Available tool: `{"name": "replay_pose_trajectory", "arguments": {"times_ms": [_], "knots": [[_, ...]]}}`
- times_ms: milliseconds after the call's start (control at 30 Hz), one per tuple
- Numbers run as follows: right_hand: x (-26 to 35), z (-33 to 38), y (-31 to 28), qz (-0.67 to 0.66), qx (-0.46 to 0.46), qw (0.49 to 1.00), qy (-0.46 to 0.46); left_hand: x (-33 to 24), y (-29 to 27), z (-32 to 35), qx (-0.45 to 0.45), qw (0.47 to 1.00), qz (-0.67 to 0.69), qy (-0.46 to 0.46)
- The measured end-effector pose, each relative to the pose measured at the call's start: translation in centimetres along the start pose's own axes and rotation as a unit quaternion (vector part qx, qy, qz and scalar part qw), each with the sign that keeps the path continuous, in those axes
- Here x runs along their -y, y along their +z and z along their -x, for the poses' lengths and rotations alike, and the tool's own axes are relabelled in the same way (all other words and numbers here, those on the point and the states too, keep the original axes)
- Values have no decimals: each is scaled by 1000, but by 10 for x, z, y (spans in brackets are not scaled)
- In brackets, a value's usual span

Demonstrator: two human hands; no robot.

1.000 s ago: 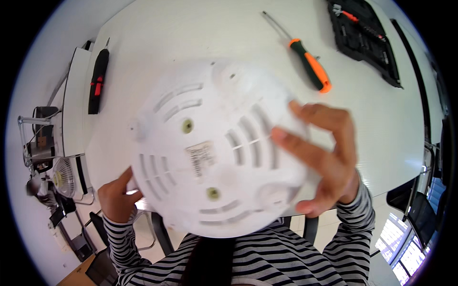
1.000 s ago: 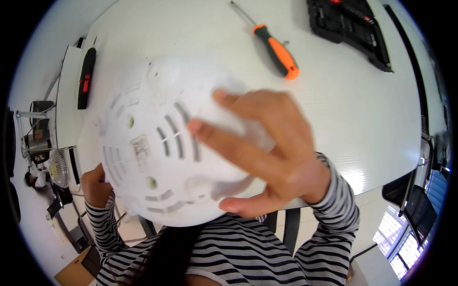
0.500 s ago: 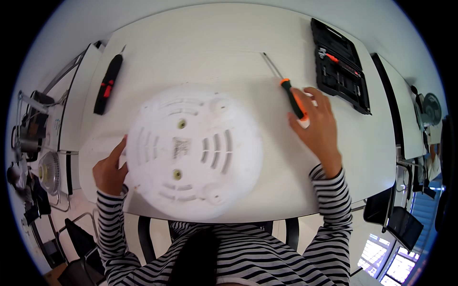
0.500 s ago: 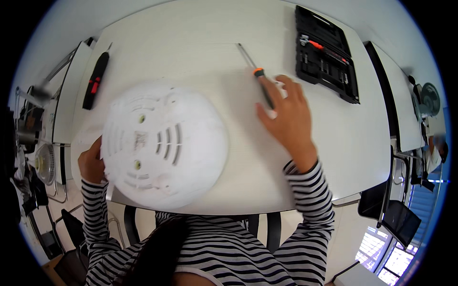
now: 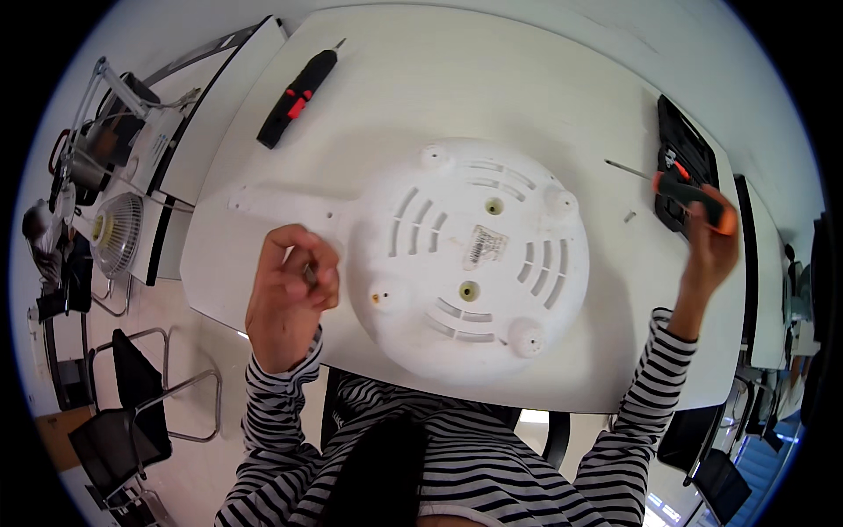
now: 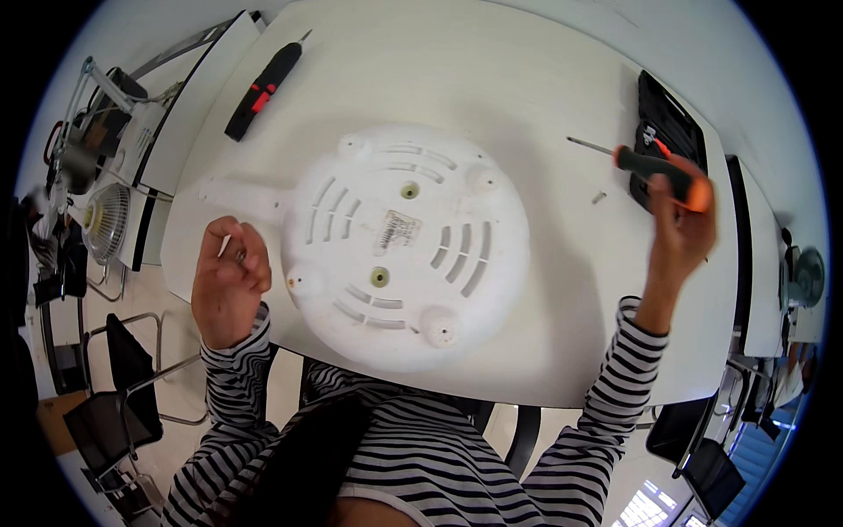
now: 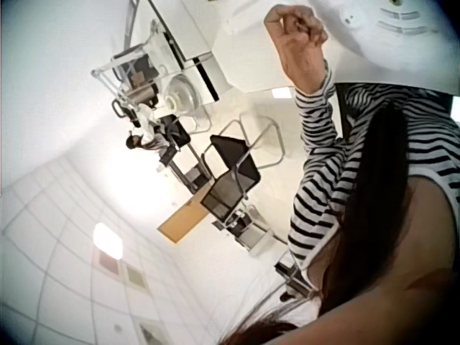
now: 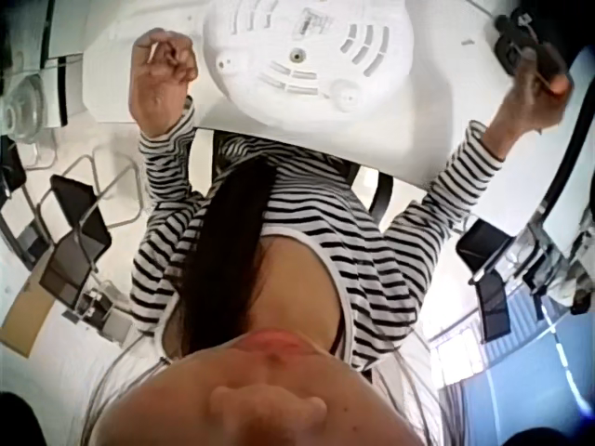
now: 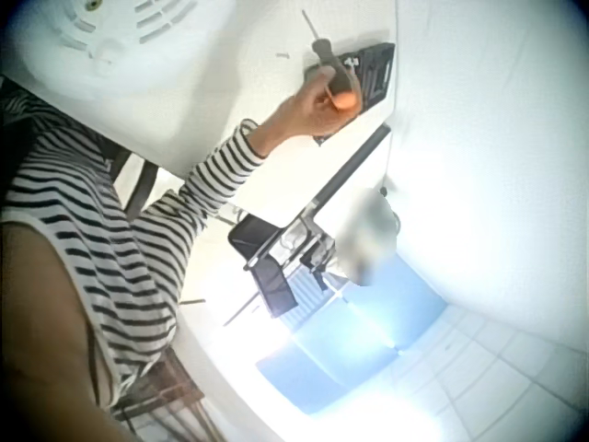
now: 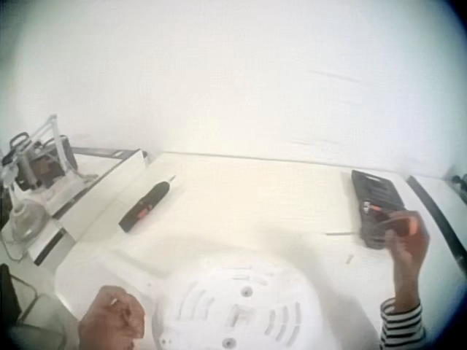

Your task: The person uses a screwdriver to tighten screws on the base of a white electric fan. They rotate the fan to access different screw locations and continue securing the base throughout the clip.

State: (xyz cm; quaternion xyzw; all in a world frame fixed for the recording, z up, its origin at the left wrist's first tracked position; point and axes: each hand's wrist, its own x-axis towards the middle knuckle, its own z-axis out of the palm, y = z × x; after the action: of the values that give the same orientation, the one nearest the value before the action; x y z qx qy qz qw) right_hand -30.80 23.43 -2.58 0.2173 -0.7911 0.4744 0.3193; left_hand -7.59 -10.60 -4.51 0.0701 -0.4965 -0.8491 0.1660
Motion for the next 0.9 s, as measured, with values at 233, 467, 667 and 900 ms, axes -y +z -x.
{"name": "replay_pose_trajectory", "arguments": {"times_ms": [233, 467, 667, 900], "knots": [[50, -47, -44, -302, -124, 945, -34, -6, 39, -5, 105, 988, -67, 92], [99, -20, -27, -515, -47, 854, -64, -2, 65, -12, 109, 972, -77, 194], [110, -24, -27, -602, 128, 788, -31, -4, 65, -28, 200, 874, -298, 327], [123, -17, -16, -567, 206, 797, 16, -4, 72, -27, 247, 853, -344, 306]]}}
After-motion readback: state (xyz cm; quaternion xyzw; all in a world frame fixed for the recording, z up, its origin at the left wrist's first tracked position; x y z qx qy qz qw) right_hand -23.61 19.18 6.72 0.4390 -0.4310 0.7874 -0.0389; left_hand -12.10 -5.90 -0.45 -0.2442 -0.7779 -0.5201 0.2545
